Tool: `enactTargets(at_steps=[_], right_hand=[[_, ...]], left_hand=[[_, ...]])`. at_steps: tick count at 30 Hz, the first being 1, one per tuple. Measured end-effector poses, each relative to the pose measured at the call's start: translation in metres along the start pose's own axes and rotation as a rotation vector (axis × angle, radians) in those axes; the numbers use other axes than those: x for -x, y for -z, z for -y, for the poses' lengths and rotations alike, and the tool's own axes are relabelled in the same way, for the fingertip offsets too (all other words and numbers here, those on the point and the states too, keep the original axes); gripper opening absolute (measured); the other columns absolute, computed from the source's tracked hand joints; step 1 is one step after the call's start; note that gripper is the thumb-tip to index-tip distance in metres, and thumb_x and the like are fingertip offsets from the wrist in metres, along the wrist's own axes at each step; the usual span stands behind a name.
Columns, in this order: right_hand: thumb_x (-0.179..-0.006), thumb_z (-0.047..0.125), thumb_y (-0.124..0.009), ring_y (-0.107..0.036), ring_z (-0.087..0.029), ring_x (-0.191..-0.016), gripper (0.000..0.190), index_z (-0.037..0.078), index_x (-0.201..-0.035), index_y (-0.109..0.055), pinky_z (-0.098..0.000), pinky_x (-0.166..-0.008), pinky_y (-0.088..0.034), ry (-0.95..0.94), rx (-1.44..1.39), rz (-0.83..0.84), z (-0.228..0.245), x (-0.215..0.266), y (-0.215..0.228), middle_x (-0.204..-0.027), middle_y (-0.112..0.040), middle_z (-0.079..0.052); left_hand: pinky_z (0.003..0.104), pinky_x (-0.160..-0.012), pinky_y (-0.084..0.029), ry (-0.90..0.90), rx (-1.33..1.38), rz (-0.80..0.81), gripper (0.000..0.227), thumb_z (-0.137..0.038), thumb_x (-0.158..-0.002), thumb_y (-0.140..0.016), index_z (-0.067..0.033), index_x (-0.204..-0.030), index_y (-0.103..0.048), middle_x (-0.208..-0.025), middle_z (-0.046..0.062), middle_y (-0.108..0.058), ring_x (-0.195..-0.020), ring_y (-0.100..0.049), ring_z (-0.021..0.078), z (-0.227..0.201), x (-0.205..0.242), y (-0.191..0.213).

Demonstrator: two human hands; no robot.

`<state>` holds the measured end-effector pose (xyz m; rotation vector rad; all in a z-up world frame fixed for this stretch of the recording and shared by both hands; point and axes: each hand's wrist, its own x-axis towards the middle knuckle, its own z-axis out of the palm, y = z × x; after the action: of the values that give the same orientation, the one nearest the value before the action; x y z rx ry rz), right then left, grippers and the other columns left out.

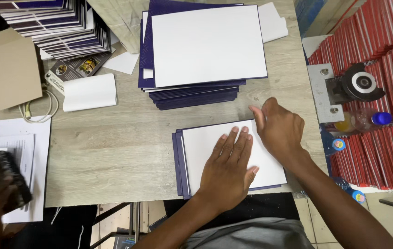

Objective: The person inserts a white paper sheet into a purple book cover, smooths it down, and places the assembled book onto a stack. They repeat this process with multiple covers and sheets, occasionally wiping the cover with a cloth.

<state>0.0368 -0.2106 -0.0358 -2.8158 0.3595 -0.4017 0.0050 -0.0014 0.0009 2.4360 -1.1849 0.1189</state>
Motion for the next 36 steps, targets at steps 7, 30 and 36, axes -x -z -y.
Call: enactTargets(at_steps=[7,30,36], right_hand=[[-0.116,0.041,-0.06,-0.07,-0.027,-0.051,0.048,0.015,-0.076,-0.064,-0.0366,-0.053,-0.053,0.034,0.118,0.101,-0.021,0.05,0.038,-0.052,-0.064,-0.006],[-0.11,0.017,-0.072,-0.031,-0.009,-0.05,0.056,0.012,-0.056,-0.053,-0.0328,-0.055,-0.022,0.011,-0.156,0.064,-0.052,0.101,0.105,-0.049,-0.043,0.005],[-0.103,0.014,-0.077,-0.063,-0.013,-0.078,0.016,0.008,-0.088,-0.073,-0.0293,-0.077,-0.047,0.124,-0.42,0.132,0.011,0.035,0.107,-0.089,-0.074,-0.002]], left_hand=[[0.056,-0.133,0.001,0.397,-0.012,0.269,0.083,-0.056,-0.114,-0.029,0.0092,-0.165,-0.026,-0.175,0.033,-0.02,-0.165,-0.01,0.0468,0.053,0.008,0.036],[0.062,-0.135,-0.015,0.385,-0.269,-0.098,0.097,-0.056,-0.101,-0.064,0.0031,-0.168,-0.028,-0.177,0.028,-0.021,-0.164,-0.019,0.0517,-0.012,0.016,0.023],[0.048,-0.143,-0.015,0.192,-0.298,-0.026,0.108,-0.08,-0.086,-0.059,-0.0063,-0.164,-0.046,-0.176,0.014,-0.042,-0.169,-0.033,0.0289,-0.077,0.004,-0.052]])
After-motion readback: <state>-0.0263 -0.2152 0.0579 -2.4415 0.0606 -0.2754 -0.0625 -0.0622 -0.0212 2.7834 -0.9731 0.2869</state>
